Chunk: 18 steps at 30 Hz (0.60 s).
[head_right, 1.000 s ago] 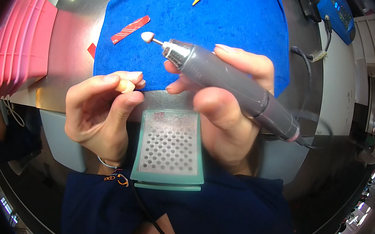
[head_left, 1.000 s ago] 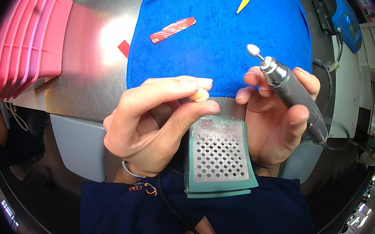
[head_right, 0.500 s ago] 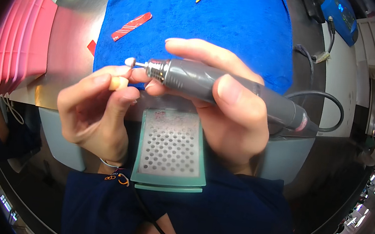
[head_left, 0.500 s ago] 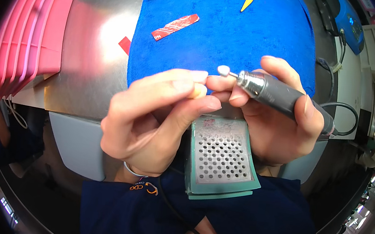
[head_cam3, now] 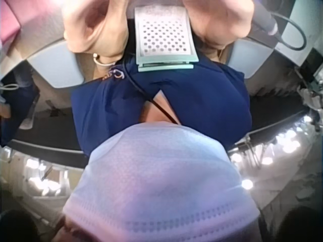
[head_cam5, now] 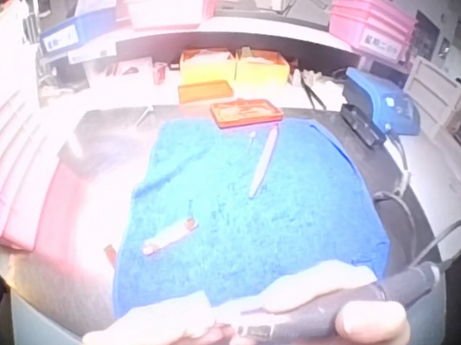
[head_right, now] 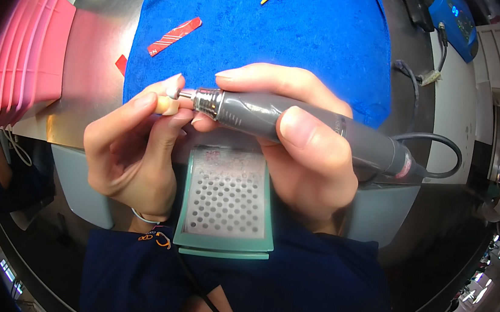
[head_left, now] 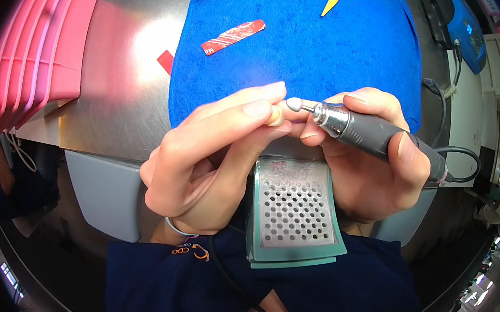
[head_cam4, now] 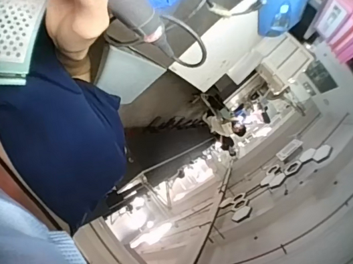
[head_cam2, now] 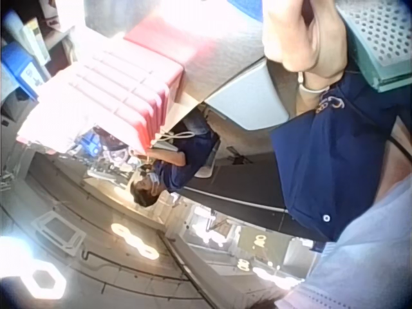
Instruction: The person installs a bit into a rotary tool and grinds a dental piece using the rotary tool over a suction vent.
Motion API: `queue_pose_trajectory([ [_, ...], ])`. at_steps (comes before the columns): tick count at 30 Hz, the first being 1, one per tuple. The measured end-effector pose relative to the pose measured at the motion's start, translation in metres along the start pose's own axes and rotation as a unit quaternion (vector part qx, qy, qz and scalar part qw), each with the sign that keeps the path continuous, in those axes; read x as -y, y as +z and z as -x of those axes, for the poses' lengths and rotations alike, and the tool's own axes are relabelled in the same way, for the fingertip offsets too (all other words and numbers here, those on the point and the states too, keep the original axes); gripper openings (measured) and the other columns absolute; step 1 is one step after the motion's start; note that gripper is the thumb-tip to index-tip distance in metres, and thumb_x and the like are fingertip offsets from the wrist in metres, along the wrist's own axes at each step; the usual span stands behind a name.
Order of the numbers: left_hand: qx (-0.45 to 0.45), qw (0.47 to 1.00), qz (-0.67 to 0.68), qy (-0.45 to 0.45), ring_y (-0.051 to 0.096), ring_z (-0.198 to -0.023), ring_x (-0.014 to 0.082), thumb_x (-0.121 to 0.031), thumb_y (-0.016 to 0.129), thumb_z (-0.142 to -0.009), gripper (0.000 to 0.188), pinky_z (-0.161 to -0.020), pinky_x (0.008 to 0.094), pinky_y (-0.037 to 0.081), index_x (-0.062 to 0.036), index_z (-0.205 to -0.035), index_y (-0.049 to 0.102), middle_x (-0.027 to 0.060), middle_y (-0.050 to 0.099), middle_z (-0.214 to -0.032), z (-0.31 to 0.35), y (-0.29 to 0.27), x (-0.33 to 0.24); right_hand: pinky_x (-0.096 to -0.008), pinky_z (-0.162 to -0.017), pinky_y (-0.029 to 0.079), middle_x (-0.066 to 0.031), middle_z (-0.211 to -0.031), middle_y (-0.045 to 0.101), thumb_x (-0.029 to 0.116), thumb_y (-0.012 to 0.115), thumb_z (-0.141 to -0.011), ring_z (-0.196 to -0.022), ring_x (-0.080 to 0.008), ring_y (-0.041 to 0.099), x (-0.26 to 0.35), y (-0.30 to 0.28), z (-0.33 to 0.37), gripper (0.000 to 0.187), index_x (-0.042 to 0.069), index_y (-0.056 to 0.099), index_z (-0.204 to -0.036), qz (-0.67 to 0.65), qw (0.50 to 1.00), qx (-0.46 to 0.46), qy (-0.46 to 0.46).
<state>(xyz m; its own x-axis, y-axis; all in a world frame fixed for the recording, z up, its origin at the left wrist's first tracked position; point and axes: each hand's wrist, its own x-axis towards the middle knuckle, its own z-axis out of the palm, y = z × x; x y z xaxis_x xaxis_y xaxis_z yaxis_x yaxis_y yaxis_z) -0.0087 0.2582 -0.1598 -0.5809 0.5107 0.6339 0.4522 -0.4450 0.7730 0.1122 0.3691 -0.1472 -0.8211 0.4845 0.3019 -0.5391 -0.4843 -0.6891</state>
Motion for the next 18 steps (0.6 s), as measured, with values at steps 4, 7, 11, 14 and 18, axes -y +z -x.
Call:
queue_pose_trajectory([
  [4,-0.007,1.0,0.003,-0.006,0.066,-0.086,0.0238,0.013,0.064,-0.081,0.03,-0.075,0.0312,0.057,0.0026,-0.106,0.051,0.0287,0.064,-0.099,0.0018,-0.0015,-0.0031,-0.05,-0.099,0.04,-0.0322,-0.104,0.057,0.031,0.034,-0.095,-0.107,-0.0394,0.055,-0.0003,-0.0056,0.0003,0.051,-0.009,0.043,-0.125,0.009,1.0,0.025,0.01],
  [7,-0.007,0.999,0.009,-0.03,0.066,-0.086,0.0235,0.012,0.064,-0.082,0.028,-0.071,0.0286,0.056,0.0028,-0.105,0.052,0.0278,0.065,-0.097,0.0014,-0.0022,-0.0058,-0.0498,-0.099,0.04,-0.0325,-0.104,0.057,0.03,0.035,-0.095,-0.108,-0.0398,0.055,0.0003,-0.0081,-0.0007,0.049,-0.009,0.043,-0.124,0.035,0.998,0.051,0.007],
  [11,0.003,0.999,0.016,-0.033,0.066,-0.085,0.0241,0.012,0.064,-0.081,0.027,-0.071,0.03,0.055,0.0032,-0.104,0.052,0.0273,0.065,-0.096,0.0002,-0.0031,-0.0067,-0.0481,-0.097,0.042,-0.0327,-0.104,0.057,0.029,0.037,-0.094,-0.104,-0.0371,0.057,-0.0007,-0.003,-0.0002,0.049,-0.01,0.044,-0.122,0.04,0.999,0.019,0.011],
  [14,0.006,1.0,0.013,-0.006,0.066,-0.086,0.0255,0.013,0.066,-0.08,0.028,-0.074,0.0332,0.056,0.0031,-0.102,0.052,0.0269,0.065,-0.095,0.0003,-0.0035,-0.0021,-0.0472,-0.095,0.044,-0.0326,-0.104,0.056,0.029,0.038,-0.094,-0.101,-0.0352,0.058,0.0008,0.0012,-0.0001,0.048,-0.011,0.045,-0.121,0.052,0.999,0.004,0.011],
  [18,0.005,1.0,0.01,0.001,0.066,-0.086,0.0275,0.015,0.067,-0.078,0.03,-0.078,0.037,0.055,0.003,-0.101,0.052,0.0257,0.065,-0.093,-0.0005,-0.002,-0.0026,-0.0466,-0.095,0.044,-0.0327,-0.105,0.056,0.028,0.039,-0.094,-0.1,-0.0343,0.058,0.0008,-0.0009,-0.0001,0.048,-0.011,0.045,-0.121,0.07,0.997,0.005,0.012],
])
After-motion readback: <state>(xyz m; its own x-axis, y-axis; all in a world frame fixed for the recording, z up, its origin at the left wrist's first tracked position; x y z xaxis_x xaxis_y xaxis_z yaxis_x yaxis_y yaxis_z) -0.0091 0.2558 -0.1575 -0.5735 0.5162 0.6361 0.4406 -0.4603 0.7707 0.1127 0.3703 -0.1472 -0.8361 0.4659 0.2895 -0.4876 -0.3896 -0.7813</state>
